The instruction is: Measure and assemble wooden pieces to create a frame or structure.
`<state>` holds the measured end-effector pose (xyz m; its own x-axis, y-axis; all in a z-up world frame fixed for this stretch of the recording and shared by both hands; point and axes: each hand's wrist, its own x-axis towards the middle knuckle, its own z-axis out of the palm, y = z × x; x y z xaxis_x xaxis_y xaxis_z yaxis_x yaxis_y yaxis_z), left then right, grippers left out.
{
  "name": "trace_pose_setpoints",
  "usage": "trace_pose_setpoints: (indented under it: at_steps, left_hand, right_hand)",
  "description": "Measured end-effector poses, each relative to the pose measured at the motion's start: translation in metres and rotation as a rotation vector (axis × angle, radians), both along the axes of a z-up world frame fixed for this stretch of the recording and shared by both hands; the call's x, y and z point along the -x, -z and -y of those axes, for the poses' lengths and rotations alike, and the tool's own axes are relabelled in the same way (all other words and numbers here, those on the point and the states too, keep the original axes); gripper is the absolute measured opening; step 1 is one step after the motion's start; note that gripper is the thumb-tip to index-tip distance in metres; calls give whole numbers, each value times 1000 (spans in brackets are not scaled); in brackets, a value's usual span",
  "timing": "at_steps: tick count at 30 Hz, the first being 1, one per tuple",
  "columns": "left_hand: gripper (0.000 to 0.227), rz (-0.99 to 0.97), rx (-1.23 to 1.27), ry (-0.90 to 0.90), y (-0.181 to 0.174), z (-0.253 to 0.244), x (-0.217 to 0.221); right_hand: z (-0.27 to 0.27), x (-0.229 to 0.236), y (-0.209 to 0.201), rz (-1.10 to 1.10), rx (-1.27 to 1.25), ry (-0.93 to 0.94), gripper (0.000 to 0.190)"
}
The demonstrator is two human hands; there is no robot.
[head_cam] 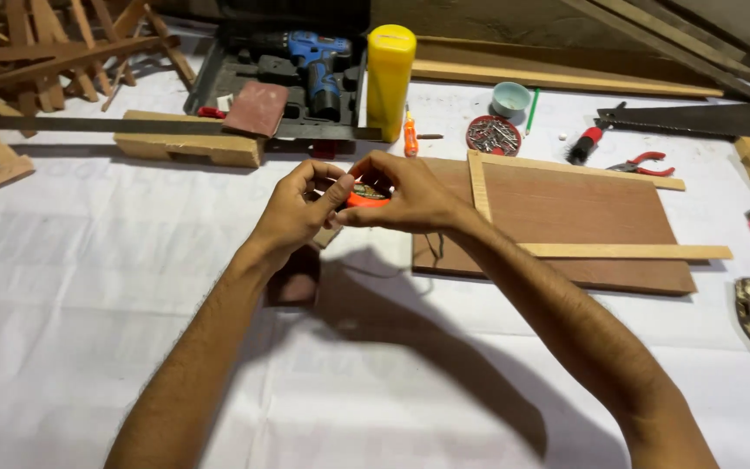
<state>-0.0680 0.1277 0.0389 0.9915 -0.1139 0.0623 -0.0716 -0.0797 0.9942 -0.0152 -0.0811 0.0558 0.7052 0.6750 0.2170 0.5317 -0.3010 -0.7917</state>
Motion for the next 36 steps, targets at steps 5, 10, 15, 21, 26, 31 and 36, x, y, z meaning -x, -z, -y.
trace_pose_setpoints:
  at_steps: [5,10,15,21,26,31,36]
  left_hand:
    - [36,19,-80,-133,16,-69,38]
    - [37,-170,-199,-254,46,-101,63]
    - [33,175,-820,-374,74,-93,54]
    - [28,451,-816,-287,50,-26,11]
    - [27,432,-773,-86,50,66,-16]
    - [28,405,-790,91,58,142,-43]
    - [45,204,-727,139,56,189,-59]
  right_hand:
    - [-85,21,23,321,133,-4,77]
    - [-130,41,62,357,162,-60,88]
    - [-108,32,75,354,175,-148,92]
    - [-14,13,38,319,159,52,75]
    - [94,2,46,299,247,256,59]
    - [184,12,48,161,296,493,51]
    - [252,30,48,14,469,646,50]
